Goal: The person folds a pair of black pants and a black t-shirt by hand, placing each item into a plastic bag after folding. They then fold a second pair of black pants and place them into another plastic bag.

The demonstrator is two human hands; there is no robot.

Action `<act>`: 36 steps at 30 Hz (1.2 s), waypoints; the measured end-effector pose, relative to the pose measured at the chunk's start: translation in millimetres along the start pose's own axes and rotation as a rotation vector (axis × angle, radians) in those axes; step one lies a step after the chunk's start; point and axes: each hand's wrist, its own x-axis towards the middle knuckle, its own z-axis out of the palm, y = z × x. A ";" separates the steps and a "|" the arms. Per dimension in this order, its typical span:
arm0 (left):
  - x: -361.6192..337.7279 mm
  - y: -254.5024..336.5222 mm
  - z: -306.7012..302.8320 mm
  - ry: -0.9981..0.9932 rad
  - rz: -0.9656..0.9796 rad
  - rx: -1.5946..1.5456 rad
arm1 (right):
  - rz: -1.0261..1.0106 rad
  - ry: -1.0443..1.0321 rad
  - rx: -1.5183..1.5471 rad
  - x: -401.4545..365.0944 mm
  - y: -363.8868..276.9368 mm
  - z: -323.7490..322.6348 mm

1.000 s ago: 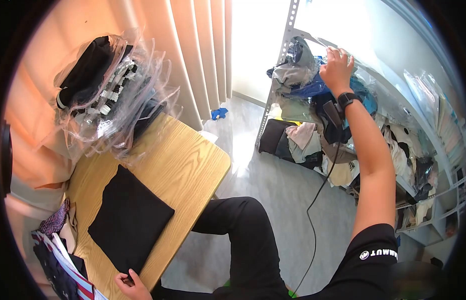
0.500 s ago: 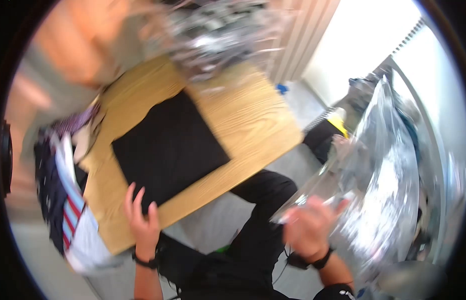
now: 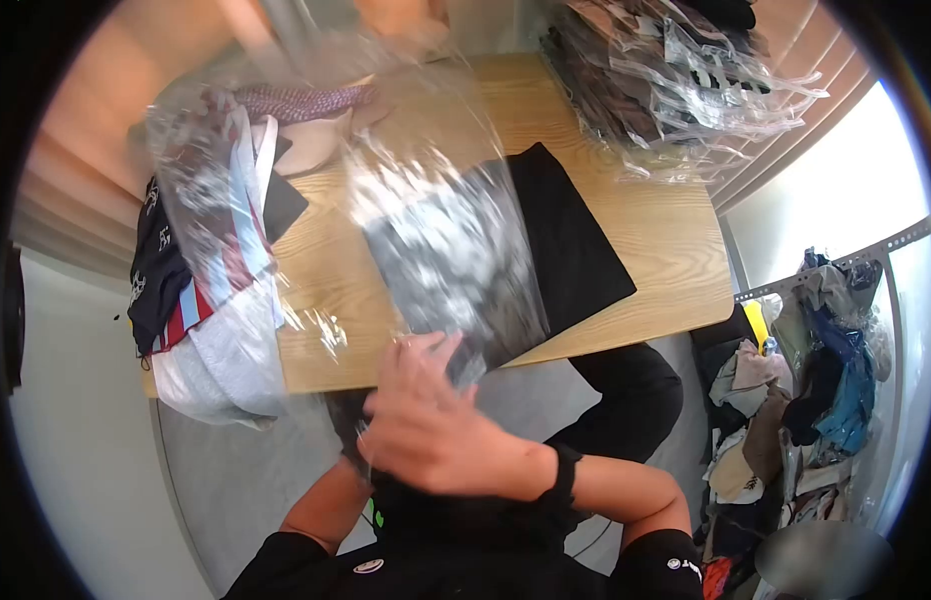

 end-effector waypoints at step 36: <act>21.1 -22.2 -59.4 -0.135 -0.265 0.412 | 1.102 1.332 2.043 -180.1 -24.2 31.8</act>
